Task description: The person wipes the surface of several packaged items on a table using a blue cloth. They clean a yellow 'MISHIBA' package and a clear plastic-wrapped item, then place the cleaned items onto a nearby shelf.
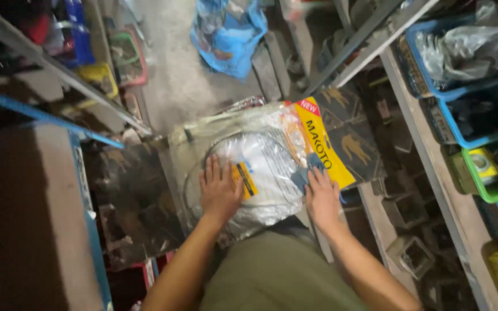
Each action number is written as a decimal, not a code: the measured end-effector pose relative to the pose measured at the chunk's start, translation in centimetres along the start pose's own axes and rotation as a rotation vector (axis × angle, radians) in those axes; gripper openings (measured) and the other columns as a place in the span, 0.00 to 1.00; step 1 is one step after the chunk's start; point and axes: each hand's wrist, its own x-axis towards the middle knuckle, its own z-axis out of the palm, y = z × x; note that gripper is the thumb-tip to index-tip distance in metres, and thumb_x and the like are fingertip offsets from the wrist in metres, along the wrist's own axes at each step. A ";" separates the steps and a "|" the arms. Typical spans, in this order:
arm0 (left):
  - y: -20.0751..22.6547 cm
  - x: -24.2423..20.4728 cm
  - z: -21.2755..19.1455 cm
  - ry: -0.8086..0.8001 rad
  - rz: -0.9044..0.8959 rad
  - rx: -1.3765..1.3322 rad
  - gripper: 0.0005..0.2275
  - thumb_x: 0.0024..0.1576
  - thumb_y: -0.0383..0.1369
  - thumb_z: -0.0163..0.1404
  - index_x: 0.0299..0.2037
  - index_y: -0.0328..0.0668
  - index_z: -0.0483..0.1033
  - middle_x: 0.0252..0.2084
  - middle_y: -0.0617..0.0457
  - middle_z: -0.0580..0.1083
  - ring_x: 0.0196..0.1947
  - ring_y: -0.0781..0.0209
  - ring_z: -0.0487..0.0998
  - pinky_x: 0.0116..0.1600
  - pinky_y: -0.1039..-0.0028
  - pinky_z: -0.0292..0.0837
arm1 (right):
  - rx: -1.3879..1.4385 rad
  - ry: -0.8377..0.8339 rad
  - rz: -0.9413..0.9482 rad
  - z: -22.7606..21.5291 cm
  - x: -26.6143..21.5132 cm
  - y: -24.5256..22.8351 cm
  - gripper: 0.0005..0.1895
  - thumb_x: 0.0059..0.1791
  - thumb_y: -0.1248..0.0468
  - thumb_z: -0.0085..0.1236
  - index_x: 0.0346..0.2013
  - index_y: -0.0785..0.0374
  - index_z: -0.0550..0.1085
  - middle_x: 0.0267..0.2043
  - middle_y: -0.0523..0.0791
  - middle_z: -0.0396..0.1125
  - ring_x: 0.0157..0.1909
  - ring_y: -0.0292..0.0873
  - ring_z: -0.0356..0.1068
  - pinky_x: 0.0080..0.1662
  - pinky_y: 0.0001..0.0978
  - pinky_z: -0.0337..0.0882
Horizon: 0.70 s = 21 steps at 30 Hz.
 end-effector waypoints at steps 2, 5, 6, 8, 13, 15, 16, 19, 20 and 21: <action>0.2 -0.3 -0.1 -0.034 -0.013 -0.024 0.29 0.57 0.52 0.48 0.65 0.43 0.69 0.70 0.34 0.63 0.74 0.40 0.58 0.69 0.47 0.56 | -0.013 0.039 -0.022 1.5 0.3 1.4 0.23 0.55 0.53 0.49 0.65 0.51 0.71 0.71 0.42 0.61 0.76 0.50 0.55 0.68 0.56 0.53; 0.0 0.0 -0.5 -0.050 -0.017 -0.029 0.29 0.58 0.52 0.46 0.66 0.43 0.68 0.71 0.34 0.61 0.75 0.40 0.56 0.70 0.47 0.53 | -0.044 0.108 -0.099 2.3 3.0 1.3 0.20 0.53 0.53 0.53 0.59 0.47 0.75 0.67 0.40 0.65 0.74 0.47 0.58 0.68 0.51 0.54; 0.0 -0.3 -0.5 -0.054 -0.008 -0.019 0.29 0.58 0.51 0.46 0.66 0.42 0.68 0.71 0.33 0.61 0.75 0.40 0.56 0.70 0.47 0.52 | -0.071 0.121 -0.142 2.3 3.6 1.1 0.19 0.51 0.54 0.54 0.57 0.45 0.77 0.66 0.39 0.65 0.74 0.45 0.58 0.68 0.47 0.53; -0.3 -0.4 0.2 -0.055 -0.019 -0.027 0.29 0.58 0.52 0.46 0.66 0.43 0.67 0.72 0.33 0.61 0.75 0.39 0.55 0.71 0.46 0.51 | -0.080 0.137 -0.191 3.0 6.1 0.5 0.18 0.50 0.54 0.56 0.55 0.44 0.78 0.64 0.38 0.66 0.73 0.45 0.58 0.67 0.47 0.53; -0.3 -0.8 0.7 -0.061 -0.063 -0.021 0.29 0.59 0.53 0.44 0.65 0.44 0.68 0.72 0.35 0.61 0.76 0.42 0.54 0.72 0.48 0.48 | -0.077 0.187 -0.375 3.1 11.7 -1.8 0.14 0.48 0.54 0.58 0.48 0.43 0.81 0.60 0.37 0.68 0.69 0.46 0.61 0.63 0.43 0.58; -0.5 -0.6 0.6 -0.072 -0.023 -0.059 0.29 0.60 0.52 0.45 0.66 0.41 0.67 0.71 0.34 0.62 0.75 0.39 0.55 0.72 0.45 0.49 | -0.042 0.201 -0.484 2.4 14.2 -3.5 0.13 0.48 0.57 0.58 0.47 0.46 0.82 0.56 0.41 0.69 0.63 0.47 0.66 0.63 0.44 0.59; -0.6 -0.4 0.7 -0.051 -0.058 -0.048 0.29 0.60 0.52 0.45 0.66 0.41 0.67 0.71 0.34 0.62 0.75 0.39 0.55 0.72 0.45 0.49 | -0.036 0.204 -0.526 2.6 15.7 -4.2 0.13 0.48 0.57 0.58 0.47 0.46 0.82 0.56 0.41 0.69 0.63 0.47 0.66 0.63 0.44 0.59; -0.3 -1.0 1.1 -0.052 -0.055 -0.015 0.29 0.58 0.52 0.46 0.65 0.42 0.69 0.70 0.35 0.63 0.75 0.38 0.56 0.72 0.45 0.51 | 0.006 0.162 -0.614 3.4 18.6 -5.8 0.11 0.47 0.56 0.58 0.43 0.44 0.82 0.52 0.39 0.69 0.60 0.46 0.68 0.62 0.47 0.59; -0.4 -0.9 1.0 -0.038 -0.041 0.005 0.29 0.58 0.53 0.47 0.64 0.43 0.70 0.69 0.35 0.64 0.74 0.39 0.58 0.71 0.46 0.52 | -0.011 0.165 -0.673 3.6 19.6 -6.8 0.10 0.47 0.55 0.58 0.42 0.42 0.82 0.51 0.38 0.69 0.59 0.44 0.67 0.62 0.46 0.59; -0.4 -0.7 1.0 -0.024 -0.027 0.026 0.28 0.58 0.53 0.47 0.63 0.44 0.71 0.68 0.36 0.66 0.73 0.40 0.60 0.71 0.47 0.53 | -0.027 0.169 -0.732 3.9 20.7 -7.8 0.09 0.48 0.53 0.58 0.41 0.40 0.82 0.51 0.36 0.69 0.59 0.42 0.67 0.63 0.44 0.60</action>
